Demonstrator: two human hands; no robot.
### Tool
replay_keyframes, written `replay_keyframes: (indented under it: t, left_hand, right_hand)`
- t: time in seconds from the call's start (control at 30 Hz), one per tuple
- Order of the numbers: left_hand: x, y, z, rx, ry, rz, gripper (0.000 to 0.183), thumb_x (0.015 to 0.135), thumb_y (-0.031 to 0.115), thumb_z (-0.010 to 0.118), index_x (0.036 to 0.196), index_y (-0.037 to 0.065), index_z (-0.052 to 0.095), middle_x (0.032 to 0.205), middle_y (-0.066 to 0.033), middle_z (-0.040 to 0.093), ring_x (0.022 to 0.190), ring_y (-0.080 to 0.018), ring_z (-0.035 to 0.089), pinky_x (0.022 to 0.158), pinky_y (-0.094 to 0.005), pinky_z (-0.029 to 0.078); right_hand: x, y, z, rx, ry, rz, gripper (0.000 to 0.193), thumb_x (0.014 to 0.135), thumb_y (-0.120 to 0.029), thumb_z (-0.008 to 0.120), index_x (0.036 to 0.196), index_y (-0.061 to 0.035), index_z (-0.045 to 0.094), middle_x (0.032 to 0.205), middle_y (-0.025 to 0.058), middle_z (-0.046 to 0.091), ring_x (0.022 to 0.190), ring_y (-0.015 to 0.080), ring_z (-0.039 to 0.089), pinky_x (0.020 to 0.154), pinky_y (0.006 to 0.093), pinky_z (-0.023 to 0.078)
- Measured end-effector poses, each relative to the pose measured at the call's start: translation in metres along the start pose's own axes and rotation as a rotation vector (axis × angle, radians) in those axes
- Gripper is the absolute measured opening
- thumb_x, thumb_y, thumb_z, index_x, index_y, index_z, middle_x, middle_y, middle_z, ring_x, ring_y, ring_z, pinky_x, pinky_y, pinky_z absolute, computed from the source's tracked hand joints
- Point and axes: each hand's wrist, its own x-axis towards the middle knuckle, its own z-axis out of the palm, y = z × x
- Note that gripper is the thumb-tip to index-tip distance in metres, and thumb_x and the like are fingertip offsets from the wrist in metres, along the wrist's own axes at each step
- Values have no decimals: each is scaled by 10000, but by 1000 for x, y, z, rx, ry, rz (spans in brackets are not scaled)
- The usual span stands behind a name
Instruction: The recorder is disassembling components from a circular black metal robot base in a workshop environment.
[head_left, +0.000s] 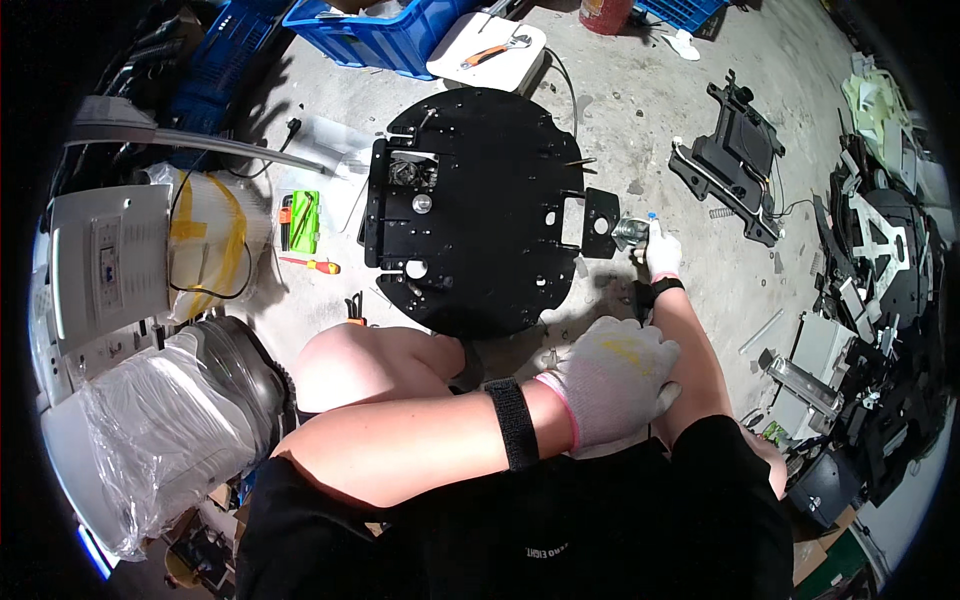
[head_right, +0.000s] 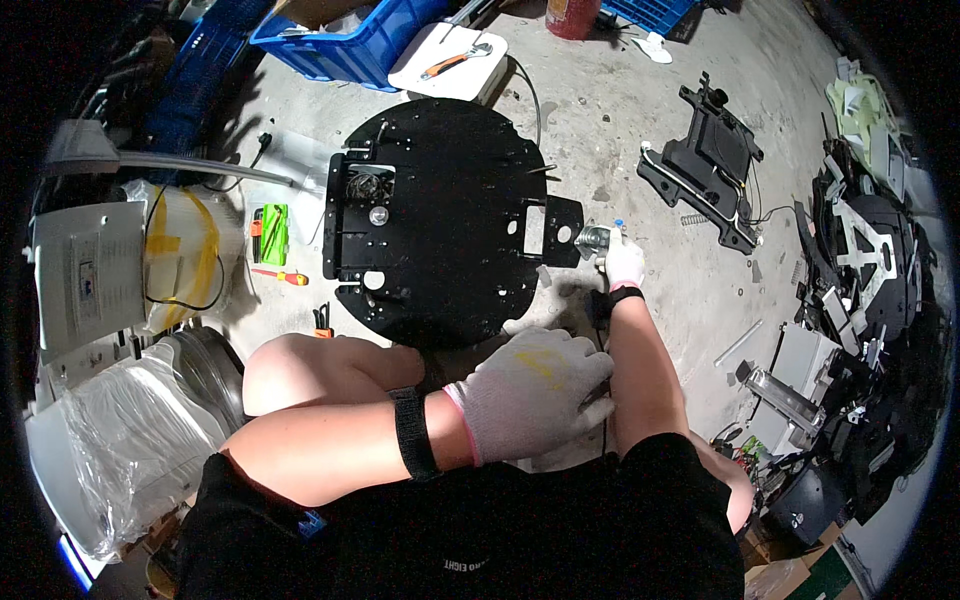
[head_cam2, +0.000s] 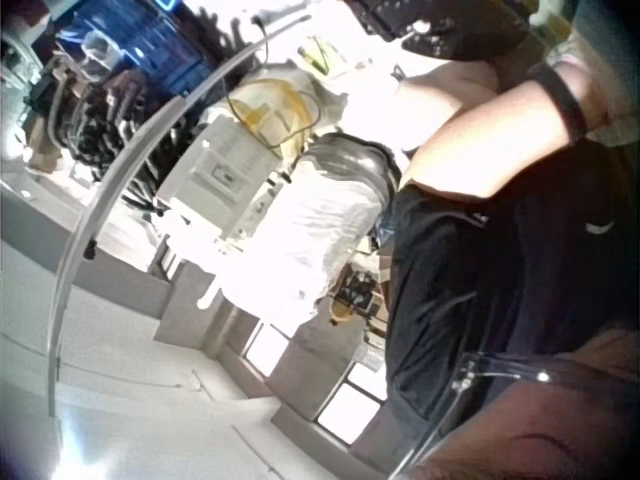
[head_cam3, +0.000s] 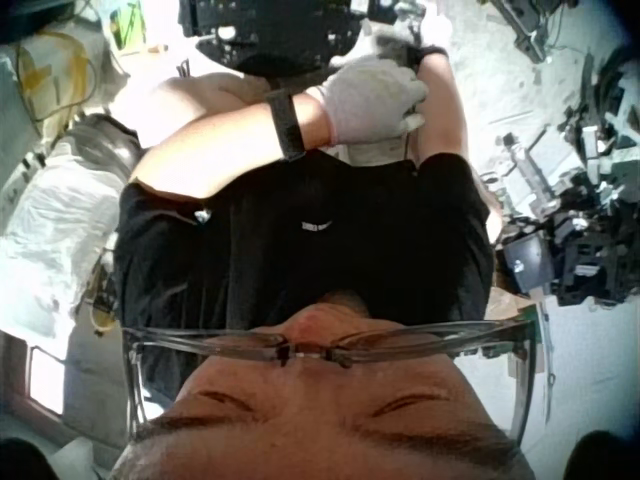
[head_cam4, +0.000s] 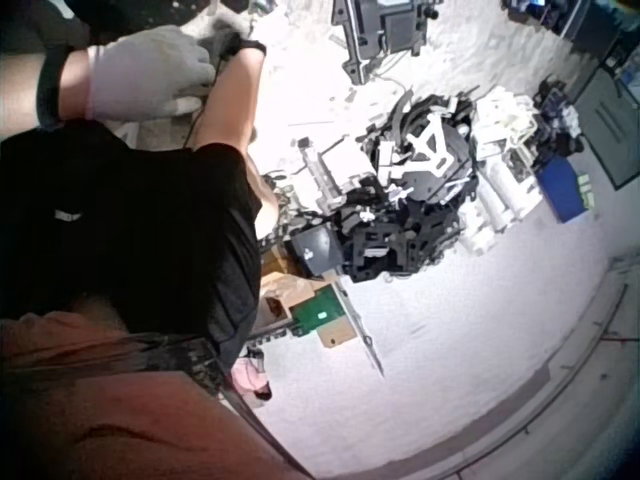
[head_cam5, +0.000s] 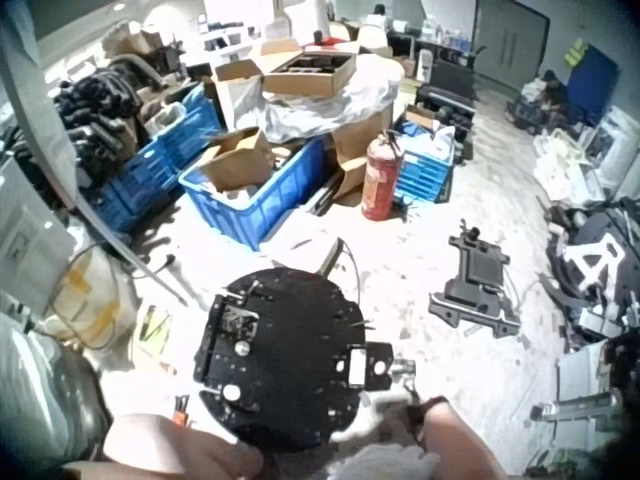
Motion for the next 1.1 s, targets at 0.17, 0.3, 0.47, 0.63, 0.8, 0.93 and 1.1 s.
replay_keyframes:
  t: [0.17, 0.3, 0.47, 0.63, 0.8, 0.93, 1.1]
  left_hand:
    - [-6, 6, 2, -7, 15, 21, 382, 997, 381, 538, 1016, 30, 687, 970, -187, 670, 950, -358, 650, 887, -473, 503]
    - [-8, 6, -4, 39, -51, -24, 384, 1001, 388, 531, 1048, 39, 682, 1008, -176, 671, 979, -348, 653, 902, -464, 501]
    - [-11, 4, -3, 17, -9, -11, 323, 966, 344, 555, 969, 57, 704, 992, -150, 706, 975, -330, 679, 893, -450, 496]
    - [-6, 7, -8, 24, -115, -13, 356, 972, 379, 563, 1086, 61, 676, 1038, -166, 671, 1000, -341, 658, 904, -461, 503]
    - [-7, 4, -2, 36, -112, -6, 344, 966, 374, 576, 1076, 63, 674, 1020, -166, 677, 987, -344, 662, 898, -472, 506]
    - [-10, 6, -7, 61, -125, -9, 347, 956, 380, 595, 1033, 51, 676, 1003, -168, 679, 980, -342, 664, 891, -467, 510]
    - [-15, -24, -38, 52, 42, -48, 357, 960, 365, 615, 1001, 16, 682, 930, -165, 690, 959, -351, 674, 861, -459, 531]
  right_hand:
    - [29, 10, -18, 25, 16, 44, 250, 997, -213, 590, 1034, 11, 693, 788, 116, 715, 540, 183, 649, 495, 330, 531]
    - [28, 4, -23, -488, -100, -373, 242, 962, -156, 596, 1127, 5, 669, 989, 168, 732, 830, 291, 703, 740, 398, 561]
    - [17, -20, -38, -1179, -190, -428, 244, 968, -216, 582, 1146, -102, 704, 1125, 197, 718, 1058, 407, 675, 935, 490, 533]
    - [21, -24, -48, -1252, -245, -445, 238, 962, -292, 607, 1091, -140, 736, 1115, 173, 729, 1053, 382, 688, 922, 478, 544]
    - [20, -33, -52, -1354, -307, -251, 304, 923, -278, 617, 1147, -111, 735, 1178, 194, 716, 1115, 377, 680, 961, 454, 538]
    - [25, -43, -77, -1352, -250, -127, 399, 925, -372, 594, 1120, -61, 750, 1188, 237, 701, 1125, 407, 673, 976, 473, 530]
    - [12, -43, -73, -1190, -184, -212, 496, 989, -457, 520, 1084, -26, 748, 1128, 277, 698, 1082, 451, 667, 970, 498, 518]
